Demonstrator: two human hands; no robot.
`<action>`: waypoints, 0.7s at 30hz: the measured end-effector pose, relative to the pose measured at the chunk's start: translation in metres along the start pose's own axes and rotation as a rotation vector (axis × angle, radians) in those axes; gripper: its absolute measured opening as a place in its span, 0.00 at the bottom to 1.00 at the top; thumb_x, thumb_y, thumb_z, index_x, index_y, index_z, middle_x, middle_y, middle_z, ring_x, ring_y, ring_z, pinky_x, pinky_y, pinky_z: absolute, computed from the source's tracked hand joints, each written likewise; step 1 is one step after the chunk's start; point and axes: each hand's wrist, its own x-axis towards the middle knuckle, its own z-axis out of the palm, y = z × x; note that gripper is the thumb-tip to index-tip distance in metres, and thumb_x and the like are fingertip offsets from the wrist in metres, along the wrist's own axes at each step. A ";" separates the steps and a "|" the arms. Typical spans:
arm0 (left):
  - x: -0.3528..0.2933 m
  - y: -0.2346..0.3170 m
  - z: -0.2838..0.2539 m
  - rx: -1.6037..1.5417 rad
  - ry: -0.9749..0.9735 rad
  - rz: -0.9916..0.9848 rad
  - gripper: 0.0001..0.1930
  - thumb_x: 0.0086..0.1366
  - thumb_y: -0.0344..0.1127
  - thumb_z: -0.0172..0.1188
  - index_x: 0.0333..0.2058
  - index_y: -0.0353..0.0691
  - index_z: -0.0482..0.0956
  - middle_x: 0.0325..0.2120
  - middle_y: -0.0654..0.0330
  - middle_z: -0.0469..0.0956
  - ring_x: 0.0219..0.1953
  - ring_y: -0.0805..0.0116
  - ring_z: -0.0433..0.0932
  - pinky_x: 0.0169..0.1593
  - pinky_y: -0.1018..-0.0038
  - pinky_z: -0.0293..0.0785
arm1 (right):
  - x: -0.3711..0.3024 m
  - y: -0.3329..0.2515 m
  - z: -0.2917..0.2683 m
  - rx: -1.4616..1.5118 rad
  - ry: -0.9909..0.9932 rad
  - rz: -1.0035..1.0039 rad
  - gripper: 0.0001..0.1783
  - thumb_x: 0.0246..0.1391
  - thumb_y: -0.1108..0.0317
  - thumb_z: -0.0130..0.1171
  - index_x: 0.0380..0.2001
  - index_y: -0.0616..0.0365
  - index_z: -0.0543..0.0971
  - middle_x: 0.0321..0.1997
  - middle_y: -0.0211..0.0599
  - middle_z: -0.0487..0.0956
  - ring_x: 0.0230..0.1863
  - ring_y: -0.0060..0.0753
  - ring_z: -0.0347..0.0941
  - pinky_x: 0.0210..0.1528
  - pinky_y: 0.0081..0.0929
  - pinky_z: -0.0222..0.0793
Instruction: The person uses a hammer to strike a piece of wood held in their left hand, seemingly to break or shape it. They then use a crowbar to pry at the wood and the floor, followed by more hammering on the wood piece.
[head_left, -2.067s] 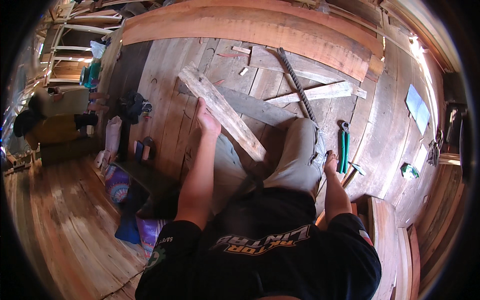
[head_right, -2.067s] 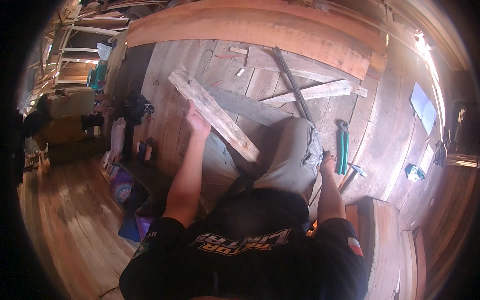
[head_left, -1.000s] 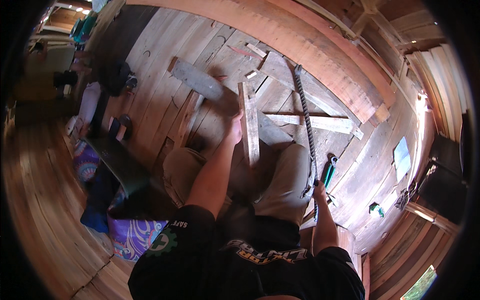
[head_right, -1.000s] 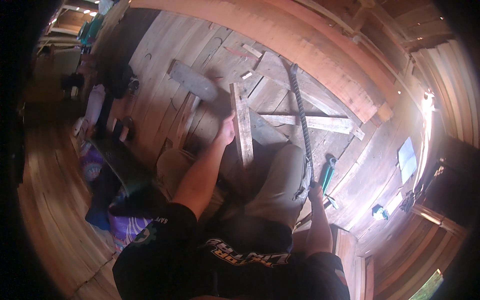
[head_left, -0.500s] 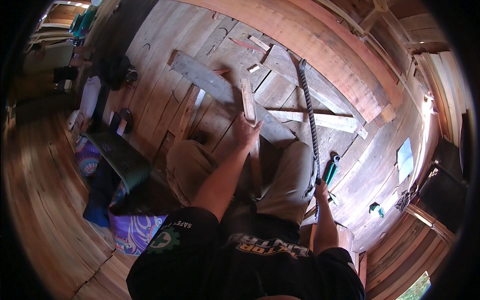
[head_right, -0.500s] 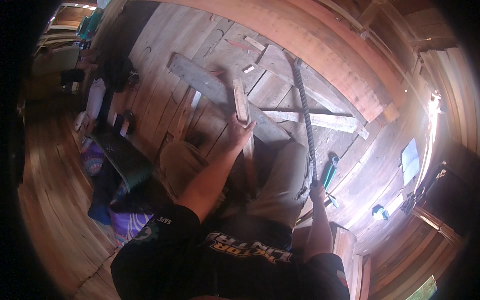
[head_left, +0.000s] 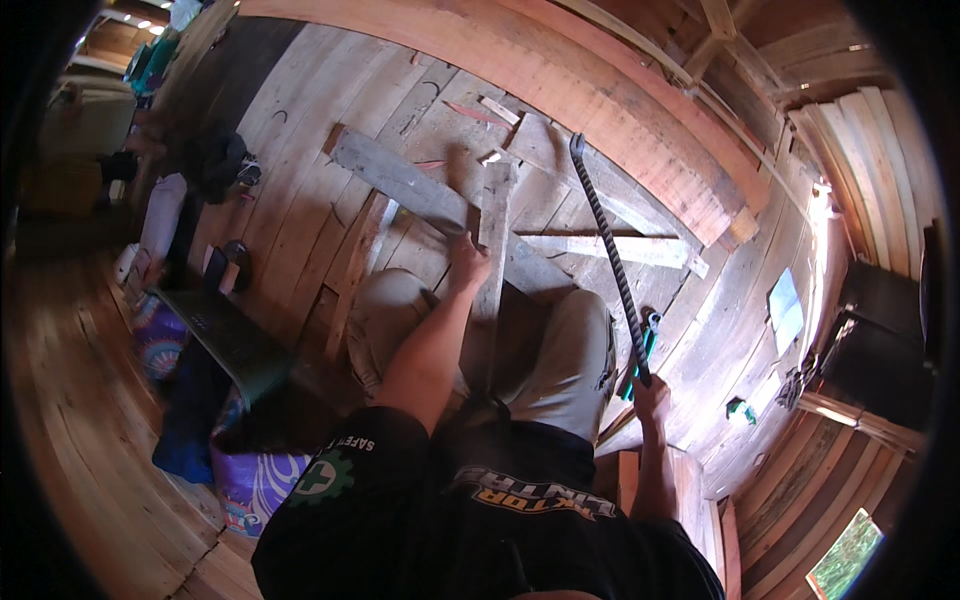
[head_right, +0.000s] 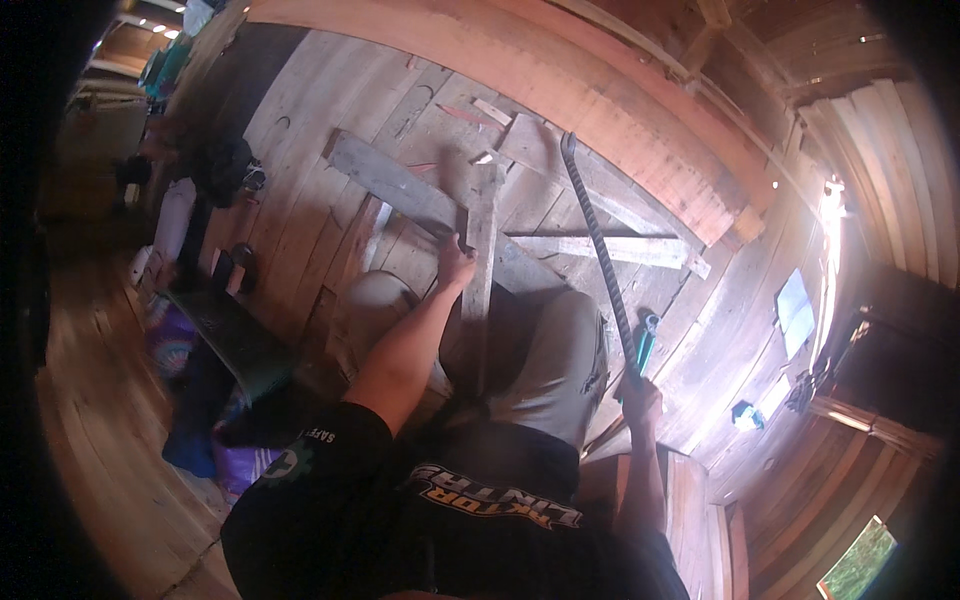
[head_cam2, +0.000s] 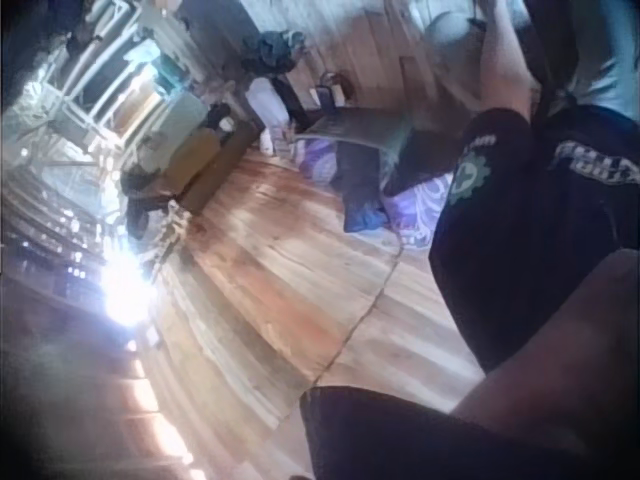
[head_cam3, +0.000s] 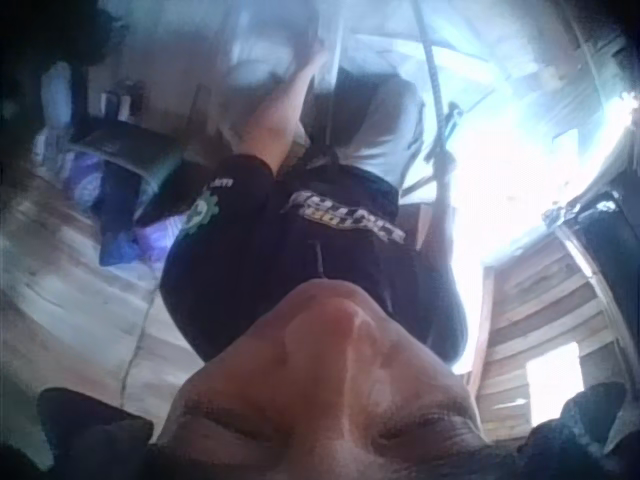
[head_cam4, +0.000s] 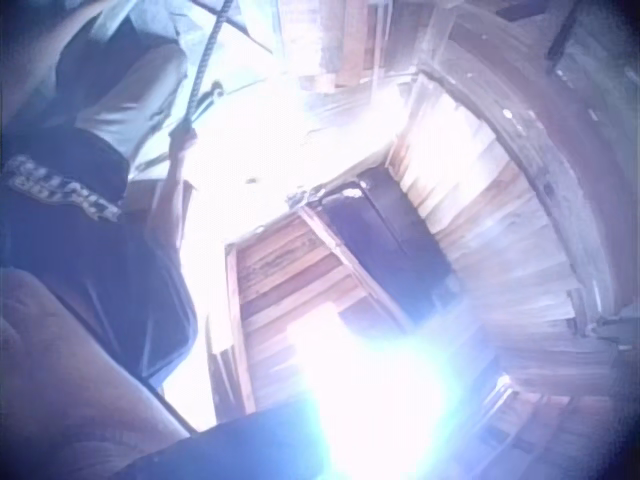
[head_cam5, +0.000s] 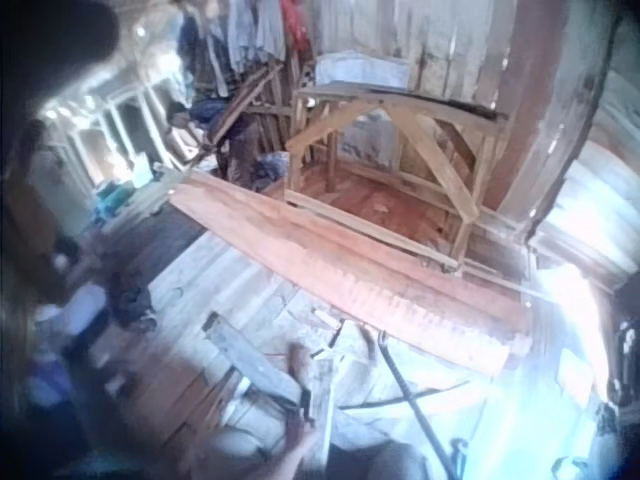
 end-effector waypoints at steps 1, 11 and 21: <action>-0.003 0.003 -0.001 -0.004 -0.067 -0.020 0.35 0.53 0.45 0.61 0.55 0.30 0.62 0.50 0.40 0.69 0.54 0.47 0.69 0.56 0.61 0.66 | -0.011 0.000 -0.010 -0.035 0.002 -0.018 0.17 0.44 0.56 0.61 0.20 0.61 0.76 0.17 0.44 0.73 0.20 0.41 0.70 0.28 0.40 0.64; -0.054 0.015 -0.003 -0.256 -0.122 -0.223 0.34 0.50 0.47 0.65 0.49 0.28 0.65 0.41 0.42 0.75 0.45 0.46 0.75 0.47 0.60 0.72 | -0.133 -0.120 -0.146 -0.271 -0.100 0.061 0.16 0.42 0.59 0.66 0.28 0.60 0.78 0.25 0.45 0.78 0.29 0.46 0.75 0.35 0.41 0.67; -0.050 0.016 -0.007 -0.330 -0.398 -0.363 0.34 0.55 0.47 0.63 0.54 0.31 0.64 0.48 0.43 0.73 0.50 0.47 0.73 0.52 0.59 0.69 | -0.156 -0.136 -0.197 -0.381 -0.254 -0.230 0.17 0.47 0.60 0.63 0.26 0.67 0.77 0.20 0.41 0.75 0.23 0.30 0.70 0.29 0.34 0.65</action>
